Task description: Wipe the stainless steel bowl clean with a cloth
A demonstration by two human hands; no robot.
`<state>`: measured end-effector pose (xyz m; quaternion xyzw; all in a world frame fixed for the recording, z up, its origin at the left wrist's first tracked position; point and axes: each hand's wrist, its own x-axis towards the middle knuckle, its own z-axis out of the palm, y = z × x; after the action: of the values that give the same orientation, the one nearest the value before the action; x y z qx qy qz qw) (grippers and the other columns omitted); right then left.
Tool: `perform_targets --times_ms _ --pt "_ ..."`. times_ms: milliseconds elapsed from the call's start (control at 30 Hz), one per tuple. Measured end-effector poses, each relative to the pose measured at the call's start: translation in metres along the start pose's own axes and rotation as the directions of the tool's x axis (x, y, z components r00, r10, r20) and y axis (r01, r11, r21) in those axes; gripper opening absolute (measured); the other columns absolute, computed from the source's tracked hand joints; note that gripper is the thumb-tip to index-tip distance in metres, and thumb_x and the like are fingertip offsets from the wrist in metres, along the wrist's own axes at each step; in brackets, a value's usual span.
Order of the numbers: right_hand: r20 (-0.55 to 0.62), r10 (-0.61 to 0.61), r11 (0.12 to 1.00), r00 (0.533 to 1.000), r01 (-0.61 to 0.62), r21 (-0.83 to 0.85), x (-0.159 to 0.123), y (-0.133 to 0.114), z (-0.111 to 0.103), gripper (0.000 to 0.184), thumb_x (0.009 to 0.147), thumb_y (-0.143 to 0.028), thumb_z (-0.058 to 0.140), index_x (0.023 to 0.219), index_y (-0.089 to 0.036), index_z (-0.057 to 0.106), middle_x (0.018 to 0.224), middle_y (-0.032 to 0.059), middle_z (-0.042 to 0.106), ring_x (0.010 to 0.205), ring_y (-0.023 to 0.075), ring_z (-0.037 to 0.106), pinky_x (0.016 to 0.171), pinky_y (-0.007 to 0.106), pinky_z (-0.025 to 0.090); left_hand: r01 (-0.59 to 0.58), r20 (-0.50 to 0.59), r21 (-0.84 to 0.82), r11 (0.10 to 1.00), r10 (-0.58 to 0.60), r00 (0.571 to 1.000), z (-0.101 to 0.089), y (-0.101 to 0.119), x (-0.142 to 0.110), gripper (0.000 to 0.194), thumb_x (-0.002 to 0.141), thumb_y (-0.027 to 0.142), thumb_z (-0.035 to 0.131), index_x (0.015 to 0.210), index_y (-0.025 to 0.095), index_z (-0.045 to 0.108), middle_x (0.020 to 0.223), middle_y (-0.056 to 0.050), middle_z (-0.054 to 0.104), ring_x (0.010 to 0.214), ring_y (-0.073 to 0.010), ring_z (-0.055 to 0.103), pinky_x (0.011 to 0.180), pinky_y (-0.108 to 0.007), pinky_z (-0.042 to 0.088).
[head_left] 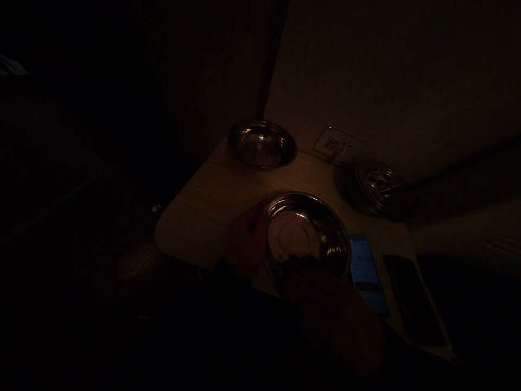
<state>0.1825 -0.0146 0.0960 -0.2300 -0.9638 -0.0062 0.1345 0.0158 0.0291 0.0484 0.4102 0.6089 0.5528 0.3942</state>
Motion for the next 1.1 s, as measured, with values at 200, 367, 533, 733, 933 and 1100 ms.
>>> perform_targets --times_ms 200,367,533,733,933,1100 --pt "-0.006 0.018 1.0 1.0 -0.018 -0.002 0.001 -0.003 0.004 0.033 0.089 -0.014 0.039 0.112 -0.013 0.061 0.109 0.0102 0.067 0.1 0.021 0.061 0.08 0.036 0.053 -0.015 0.013 0.014 1.0 0.015 1.0 -0.002 0.0 -0.002 0.031 0.087 0.03 0.046 0.107 0.019 0.067 0.108 -0.002 0.069 0.101 -0.0178 0.062 0.089 -0.028 0.048" --pt "0.005 0.026 0.999 1.0 -0.026 -0.025 -0.005 -0.003 0.0 0.033 0.088 -0.012 0.039 0.111 -0.014 0.062 0.107 0.0095 0.068 0.099 0.0209 0.062 0.08 0.036 0.054 0.004 0.005 -0.023 1.0 -0.004 1.0 0.001 -0.001 -0.001 0.033 0.086 0.031 0.047 0.109 0.017 0.066 0.111 -0.004 0.068 0.103 -0.0194 0.062 0.092 -0.03 0.047" --pt "-0.035 0.065 0.998 0.997 -0.064 0.025 0.009 -0.007 0.01 0.035 0.086 -0.014 0.039 0.112 -0.012 0.062 0.11 0.0106 0.067 0.099 0.0227 0.062 0.078 0.038 0.055 -0.006 0.032 0.021 1.0 0.006 0.999 -0.002 0.0 0.0 0.032 0.086 0.032 0.047 0.108 0.019 0.066 0.11 -0.003 0.068 0.105 -0.0194 0.061 0.092 -0.03 0.047" --pt "-0.01 0.045 0.999 0.999 -0.045 0.005 -0.017 0.003 -0.002 0.033 0.089 -0.014 0.04 0.115 -0.017 0.061 0.108 0.007 0.068 0.101 0.0185 0.062 0.085 0.036 0.052 0.032 0.08 -0.014 0.999 -0.031 0.996 -0.004 0.004 0.005 0.032 0.086 0.033 0.048 0.108 0.02 0.067 0.11 -0.002 0.068 0.104 -0.0201 0.061 0.091 -0.031 0.048" --pt "-0.073 0.075 0.997 0.995 -0.076 -0.015 -0.024 0.004 0.003 0.033 0.087 -0.009 0.039 0.11 -0.015 0.063 0.104 0.0062 0.07 0.092 0.0184 0.065 0.078 0.034 0.055 0.11 0.122 -0.066 0.992 -0.101 0.987 -0.004 0.005 0.005 0.034 0.084 0.039 0.051 0.109 0.021 0.066 0.112 -0.003 0.067 0.106 -0.021 0.06 0.091 -0.032 0.048" --pt "-0.105 0.195 0.981 0.975 -0.192 0.036 -0.016 -0.003 0.01 0.039 0.082 -0.006 0.039 0.113 -0.015 0.061 0.104 0.0067 0.07 0.091 0.0184 0.066 0.075 0.032 0.056 0.162 0.113 0.002 0.987 -0.161 0.98 -0.008 0.003 0.0 0.049 0.081 0.05 0.052 0.12 0.022 0.058 0.12 -0.007 0.063 0.11 -0.0234 0.058 0.094 -0.036 0.046"
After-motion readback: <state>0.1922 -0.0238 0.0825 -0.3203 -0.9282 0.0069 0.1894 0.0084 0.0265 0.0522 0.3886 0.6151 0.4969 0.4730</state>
